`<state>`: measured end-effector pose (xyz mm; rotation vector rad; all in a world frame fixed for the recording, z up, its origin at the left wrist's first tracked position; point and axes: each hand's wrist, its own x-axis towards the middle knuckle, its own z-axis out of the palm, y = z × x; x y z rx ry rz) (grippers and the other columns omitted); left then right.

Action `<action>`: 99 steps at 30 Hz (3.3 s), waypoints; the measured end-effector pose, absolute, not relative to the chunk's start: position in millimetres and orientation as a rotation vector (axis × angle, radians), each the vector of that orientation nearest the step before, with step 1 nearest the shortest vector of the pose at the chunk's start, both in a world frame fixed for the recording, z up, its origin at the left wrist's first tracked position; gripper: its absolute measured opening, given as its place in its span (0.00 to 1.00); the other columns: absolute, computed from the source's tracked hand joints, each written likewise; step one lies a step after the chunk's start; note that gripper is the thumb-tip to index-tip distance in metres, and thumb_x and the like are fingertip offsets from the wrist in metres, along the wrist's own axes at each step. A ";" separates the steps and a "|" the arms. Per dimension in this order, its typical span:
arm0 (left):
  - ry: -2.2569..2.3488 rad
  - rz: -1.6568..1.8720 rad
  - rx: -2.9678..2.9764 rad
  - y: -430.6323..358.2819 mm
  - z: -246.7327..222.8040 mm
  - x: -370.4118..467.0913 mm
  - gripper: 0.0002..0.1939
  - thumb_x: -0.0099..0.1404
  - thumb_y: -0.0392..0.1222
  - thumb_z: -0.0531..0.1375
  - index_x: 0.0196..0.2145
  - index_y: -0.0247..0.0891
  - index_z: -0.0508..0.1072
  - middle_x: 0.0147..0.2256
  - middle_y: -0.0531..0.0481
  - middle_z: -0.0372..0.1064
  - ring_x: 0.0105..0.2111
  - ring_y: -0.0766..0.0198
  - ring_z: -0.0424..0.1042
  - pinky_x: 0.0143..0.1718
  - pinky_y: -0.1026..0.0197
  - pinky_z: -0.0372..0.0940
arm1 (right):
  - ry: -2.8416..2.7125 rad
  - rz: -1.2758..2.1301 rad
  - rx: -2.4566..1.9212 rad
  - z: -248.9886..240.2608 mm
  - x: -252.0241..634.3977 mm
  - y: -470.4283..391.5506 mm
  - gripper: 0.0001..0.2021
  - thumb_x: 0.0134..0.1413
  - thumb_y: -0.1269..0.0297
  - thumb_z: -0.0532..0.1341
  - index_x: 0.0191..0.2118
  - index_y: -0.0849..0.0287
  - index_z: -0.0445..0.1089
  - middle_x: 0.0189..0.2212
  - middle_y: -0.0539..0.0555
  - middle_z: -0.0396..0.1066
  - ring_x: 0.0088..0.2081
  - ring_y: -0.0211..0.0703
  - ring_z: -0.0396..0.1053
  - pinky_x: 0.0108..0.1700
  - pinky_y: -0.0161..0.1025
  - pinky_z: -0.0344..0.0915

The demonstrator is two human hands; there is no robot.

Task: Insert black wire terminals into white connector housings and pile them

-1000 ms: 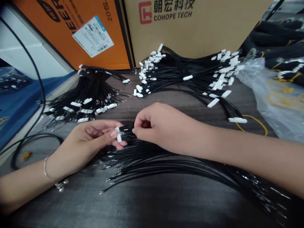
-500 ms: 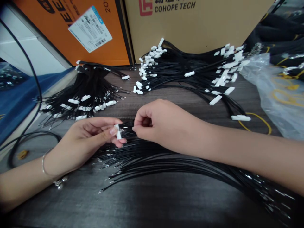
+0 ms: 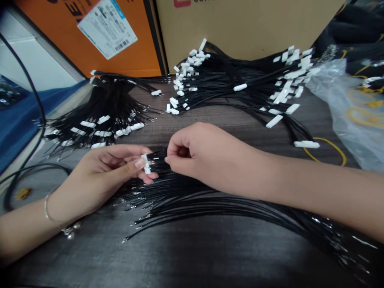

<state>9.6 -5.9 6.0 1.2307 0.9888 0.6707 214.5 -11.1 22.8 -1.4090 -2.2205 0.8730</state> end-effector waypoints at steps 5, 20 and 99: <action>0.985 0.662 1.280 -5.8 7.1 10.1 0.07 0.59 0.35 0.62 0.37 0.34 0.73 0.26 0.54 0.75 0.27 0.70 0.76 0.32 0.74 0.70 | -2.241 0.807 -1.405 24.5 214.7 -12.5 0.07 0.50 0.63 0.59 0.24 0.56 0.70 0.16 0.41 0.65 0.17 0.26 0.58 0.17 0.28 0.53; 0.941 0.661 1.382 -7.7 8.7 9.8 0.06 0.60 0.33 0.60 0.37 0.31 0.73 0.27 0.52 0.74 0.25 0.72 0.74 0.30 0.76 0.69 | -2.260 0.729 -1.456 28.7 211.3 -19.6 0.09 0.51 0.64 0.56 0.24 0.57 0.70 0.15 0.42 0.64 0.15 0.27 0.58 0.14 0.29 0.50; 0.850 0.725 1.294 -9.3 10.4 5.0 0.05 0.60 0.33 0.60 0.36 0.35 0.74 0.26 0.53 0.74 0.26 0.69 0.74 0.31 0.71 0.70 | -2.404 0.214 -1.203 21.9 206.5 -44.0 0.06 0.57 0.68 0.54 0.30 0.59 0.64 0.23 0.46 0.64 0.22 0.30 0.58 0.24 0.31 0.54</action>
